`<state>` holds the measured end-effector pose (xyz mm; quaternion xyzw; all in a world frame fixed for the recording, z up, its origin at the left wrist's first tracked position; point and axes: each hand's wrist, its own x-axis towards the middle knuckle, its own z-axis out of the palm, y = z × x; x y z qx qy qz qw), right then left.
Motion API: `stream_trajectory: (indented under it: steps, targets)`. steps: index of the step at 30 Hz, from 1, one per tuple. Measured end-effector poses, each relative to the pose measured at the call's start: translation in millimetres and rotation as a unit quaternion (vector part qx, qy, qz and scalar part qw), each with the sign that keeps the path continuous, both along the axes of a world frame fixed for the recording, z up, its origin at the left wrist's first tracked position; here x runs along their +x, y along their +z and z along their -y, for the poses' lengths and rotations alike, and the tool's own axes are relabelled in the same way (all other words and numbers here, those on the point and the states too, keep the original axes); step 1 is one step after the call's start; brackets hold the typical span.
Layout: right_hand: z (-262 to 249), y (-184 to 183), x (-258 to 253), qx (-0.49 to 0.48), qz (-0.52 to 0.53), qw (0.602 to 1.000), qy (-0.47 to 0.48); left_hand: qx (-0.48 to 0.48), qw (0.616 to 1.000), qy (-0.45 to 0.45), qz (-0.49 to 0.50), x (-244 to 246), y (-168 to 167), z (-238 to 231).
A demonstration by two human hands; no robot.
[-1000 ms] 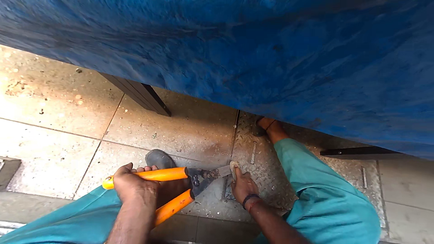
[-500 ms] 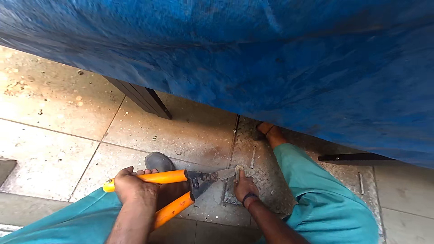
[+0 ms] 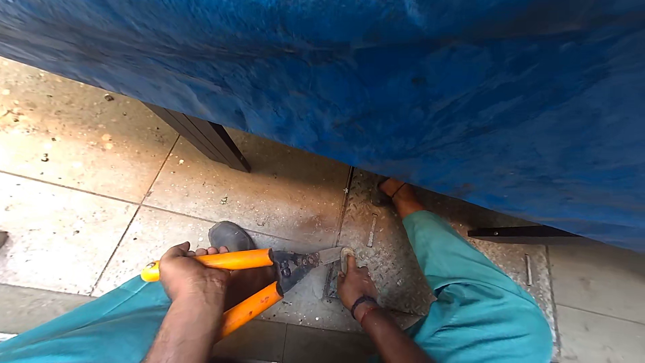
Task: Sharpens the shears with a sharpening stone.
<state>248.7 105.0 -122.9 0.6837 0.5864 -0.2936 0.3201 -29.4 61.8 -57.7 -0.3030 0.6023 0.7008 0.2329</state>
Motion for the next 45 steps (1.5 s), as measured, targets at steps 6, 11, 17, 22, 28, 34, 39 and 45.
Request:
stream_trajectory:
  steps: [6, 11, 17, 22, 28, 34, 39, 45]
  targets:
    - [-11.3, -19.0, 7.5, 0.006, 0.006, 1.0, -0.023, 0.002, 1.0, -0.013, -0.005, -0.4, 5.4, -2.4]
    - [-1.1, -1.8, 1.8, -0.007, 0.002, 1.0, -0.008, 0.004, 1.0, -0.014, -0.004, 0.6, 3.4, -1.7]
    - [-8.7, -8.9, 4.2, -0.001, 0.0, 1.0, -0.016, 0.004, 1.0, -0.013, -0.009, -0.3, 5.9, -3.2]
    - [-4.4, -2.3, 6.7, -0.015, 0.0, 1.0, -0.009, 0.006, 1.0, -0.016, -0.008, 3.2, 5.7, -2.3]
    - [-12.3, 6.1, 3.3, -0.017, -0.003, 1.0, 0.02, 0.009, 1.0, -0.021, -0.01, 1.8, 9.2, -4.5]
    - [-20.5, -6.6, 12.7, -0.025, 0.003, 1.0, 0.0, 0.008, 1.0, -0.026, -0.01, 4.3, 11.0, -6.7]
    - [-12.7, 11.7, 3.7, -0.03, -0.013, 0.999, 0.013, 0.006, 1.0, -0.025, -0.01, 3.8, 11.7, -5.8]
    - [-21.1, -3.4, 9.2, -0.02, -0.008, 1.0, 0.008, 0.008, 0.999, -0.036, -0.014, 3.6, 12.1, -7.7]
